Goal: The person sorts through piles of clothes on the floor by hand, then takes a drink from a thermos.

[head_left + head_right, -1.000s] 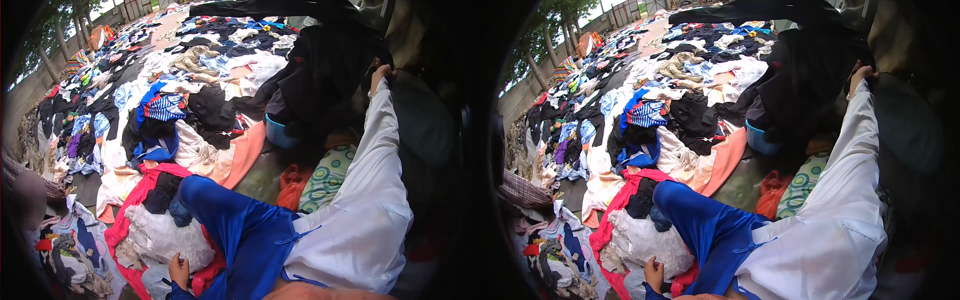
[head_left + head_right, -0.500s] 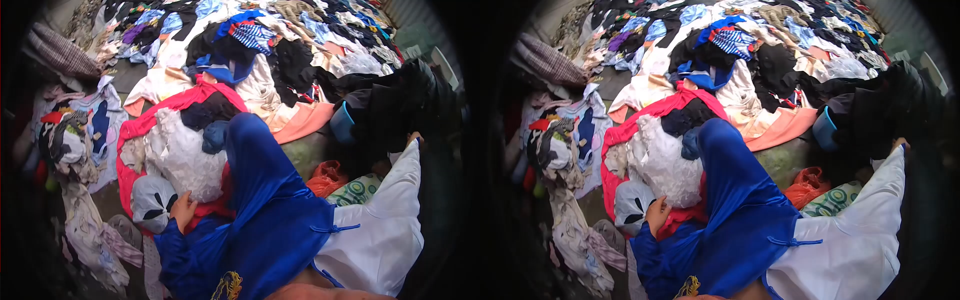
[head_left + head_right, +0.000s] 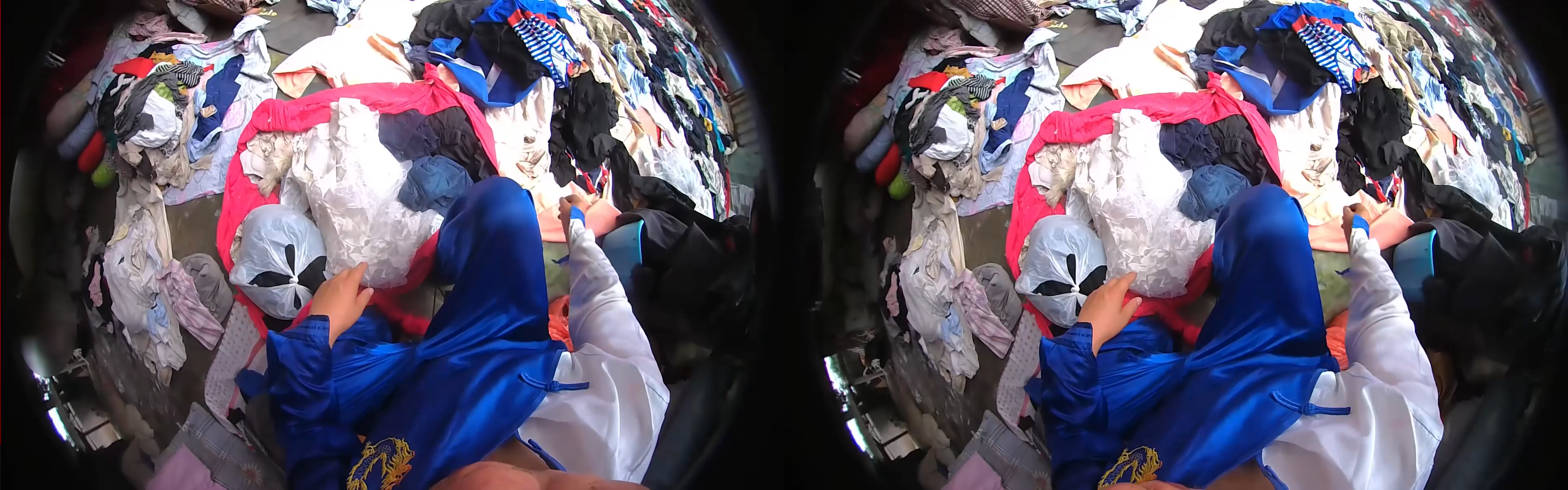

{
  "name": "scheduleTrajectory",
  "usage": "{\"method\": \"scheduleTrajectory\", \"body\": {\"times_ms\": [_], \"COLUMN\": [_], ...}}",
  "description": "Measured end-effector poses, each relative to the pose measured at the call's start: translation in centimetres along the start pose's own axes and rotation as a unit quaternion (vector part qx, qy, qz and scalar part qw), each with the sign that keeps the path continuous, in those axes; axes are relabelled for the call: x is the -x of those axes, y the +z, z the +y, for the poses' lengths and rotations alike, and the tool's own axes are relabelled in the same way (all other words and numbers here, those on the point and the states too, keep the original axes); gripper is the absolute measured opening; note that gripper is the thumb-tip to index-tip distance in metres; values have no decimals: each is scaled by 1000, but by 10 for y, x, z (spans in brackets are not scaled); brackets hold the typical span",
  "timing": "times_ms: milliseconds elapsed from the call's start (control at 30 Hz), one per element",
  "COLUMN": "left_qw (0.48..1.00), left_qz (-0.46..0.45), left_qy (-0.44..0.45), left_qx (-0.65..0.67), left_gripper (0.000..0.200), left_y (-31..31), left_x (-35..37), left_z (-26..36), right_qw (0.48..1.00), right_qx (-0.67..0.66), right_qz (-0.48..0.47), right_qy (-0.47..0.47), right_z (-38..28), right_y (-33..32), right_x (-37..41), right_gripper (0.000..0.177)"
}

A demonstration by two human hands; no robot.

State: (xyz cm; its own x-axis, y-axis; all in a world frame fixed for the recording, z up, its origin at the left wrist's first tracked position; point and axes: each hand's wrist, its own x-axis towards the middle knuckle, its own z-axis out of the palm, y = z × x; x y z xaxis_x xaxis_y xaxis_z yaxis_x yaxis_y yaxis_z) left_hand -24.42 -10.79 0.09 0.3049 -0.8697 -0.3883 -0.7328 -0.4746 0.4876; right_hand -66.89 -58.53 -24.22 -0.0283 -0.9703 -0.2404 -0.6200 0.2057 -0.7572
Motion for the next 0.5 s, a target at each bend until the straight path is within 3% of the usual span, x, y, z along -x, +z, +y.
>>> {"method": "scheduleTrajectory", "body": {"times_ms": [67, 100, 133, 167, 200, 333, 400, 500], "left_qw": [1000, 1000, 1000, 1000, 1000, 1000, 999, 1000], "left_qz": [12, 16, 20, 22, 23, 20, 31, 26], "left_qy": [6, 7, 8, 8, 6, -1, 7, -6], "left_qx": [2, 2, 1, -1, -6, -10, 4, 12], "left_gripper": [51, 51, 51, 51, 51, 50, 50, 50], "left_y": [0, 1, 0, -1, -3, -7, -8, -15], "left_x": [-6, -9, -12, -15, -16, -25, -25, -25], "left_z": [-4, -7, -9, -11, -12, -19, -24, -27], "right_qw": [987, 944, 959, 940, 932, 897, 890, 872], "right_qx": [101, 185, 156, 171, 174, 191, 233, 278], "right_qz": [-59, -65, -124, -162, -216, -219, -213, -258], "right_qy": [-106, -265, -203, -247, -234, -334, -328, -311], "right_z": [-80, -81, -118, -141, -166, -205, -218, -223], "right_y": [100, 153, 192, 225, 250, 334, 354, 370], "right_x": [27, 14, 30, 36, 44, 41, 38, 29], "right_gripper": [25, 27, 27, 24, 25, 35, 50, 52]}}
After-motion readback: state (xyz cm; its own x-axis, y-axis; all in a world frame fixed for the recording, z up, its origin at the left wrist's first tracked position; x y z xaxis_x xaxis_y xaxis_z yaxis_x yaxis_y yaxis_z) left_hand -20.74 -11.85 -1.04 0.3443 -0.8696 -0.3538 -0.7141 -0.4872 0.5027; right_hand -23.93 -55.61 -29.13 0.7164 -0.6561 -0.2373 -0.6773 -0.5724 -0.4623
